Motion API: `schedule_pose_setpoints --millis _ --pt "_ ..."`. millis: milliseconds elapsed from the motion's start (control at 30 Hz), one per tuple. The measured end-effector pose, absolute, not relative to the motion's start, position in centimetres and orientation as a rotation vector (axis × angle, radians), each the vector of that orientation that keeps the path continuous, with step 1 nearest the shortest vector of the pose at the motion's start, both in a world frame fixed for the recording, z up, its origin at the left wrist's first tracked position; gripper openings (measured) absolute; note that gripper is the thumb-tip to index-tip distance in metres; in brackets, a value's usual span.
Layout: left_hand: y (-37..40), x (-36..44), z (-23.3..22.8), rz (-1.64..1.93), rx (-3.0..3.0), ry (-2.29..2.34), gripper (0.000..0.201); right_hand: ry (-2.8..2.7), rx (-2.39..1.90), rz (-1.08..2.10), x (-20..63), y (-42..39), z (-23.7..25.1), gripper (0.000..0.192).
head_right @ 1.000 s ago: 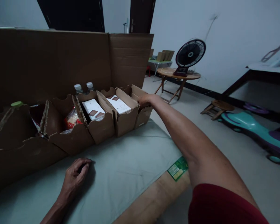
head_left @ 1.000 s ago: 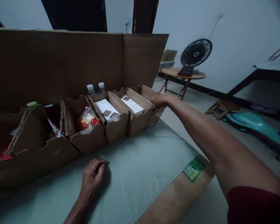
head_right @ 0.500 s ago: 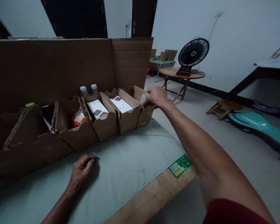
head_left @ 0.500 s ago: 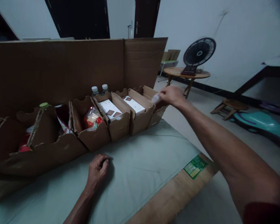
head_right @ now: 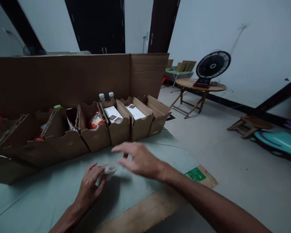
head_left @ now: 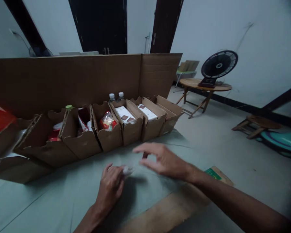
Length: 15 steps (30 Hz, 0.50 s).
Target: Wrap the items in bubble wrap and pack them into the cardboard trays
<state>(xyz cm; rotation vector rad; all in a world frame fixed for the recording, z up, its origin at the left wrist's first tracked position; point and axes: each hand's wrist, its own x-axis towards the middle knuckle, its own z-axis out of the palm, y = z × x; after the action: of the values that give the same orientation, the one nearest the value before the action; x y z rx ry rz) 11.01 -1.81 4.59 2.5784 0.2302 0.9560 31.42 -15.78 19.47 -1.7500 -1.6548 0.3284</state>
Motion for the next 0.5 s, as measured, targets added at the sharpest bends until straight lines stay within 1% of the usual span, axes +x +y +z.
schedule_pose_setpoints --millis 100,133,167,233,333,400,500 --pt "-0.3 8.9 2.6 0.943 2.475 0.427 0.029 -1.404 -1.969 -0.079 37.4 -14.1 22.3 0.028" --pt "0.0 8.5 2.2 0.951 2.412 0.494 0.027 -1.380 -2.084 -0.153 39.7 -13.3 23.1 0.027" --pt "0.1 8.2 1.9 0.941 2.338 0.553 0.026 -1.395 -2.202 -0.148 41.8 -12.5 23.8 0.027" --pt "0.2 8.1 2.0 0.862 2.196 0.625 0.027 -1.525 -2.397 0.077 45.3 -10.6 24.3 0.024" --pt "0.3 8.5 2.3 0.748 2.071 0.644 0.029 -1.731 -2.474 0.489 47.6 -8.1 23.5 0.016" --pt "0.5 8.7 2.2 0.725 2.040 0.642 0.029 -1.802 -2.477 0.616 47.8 -6.8 22.7 0.014" --pt "0.7 8.7 1.3 0.730 2.039 0.644 0.030 -1.859 -2.487 0.633 47.7 -5.5 21.8 0.013"
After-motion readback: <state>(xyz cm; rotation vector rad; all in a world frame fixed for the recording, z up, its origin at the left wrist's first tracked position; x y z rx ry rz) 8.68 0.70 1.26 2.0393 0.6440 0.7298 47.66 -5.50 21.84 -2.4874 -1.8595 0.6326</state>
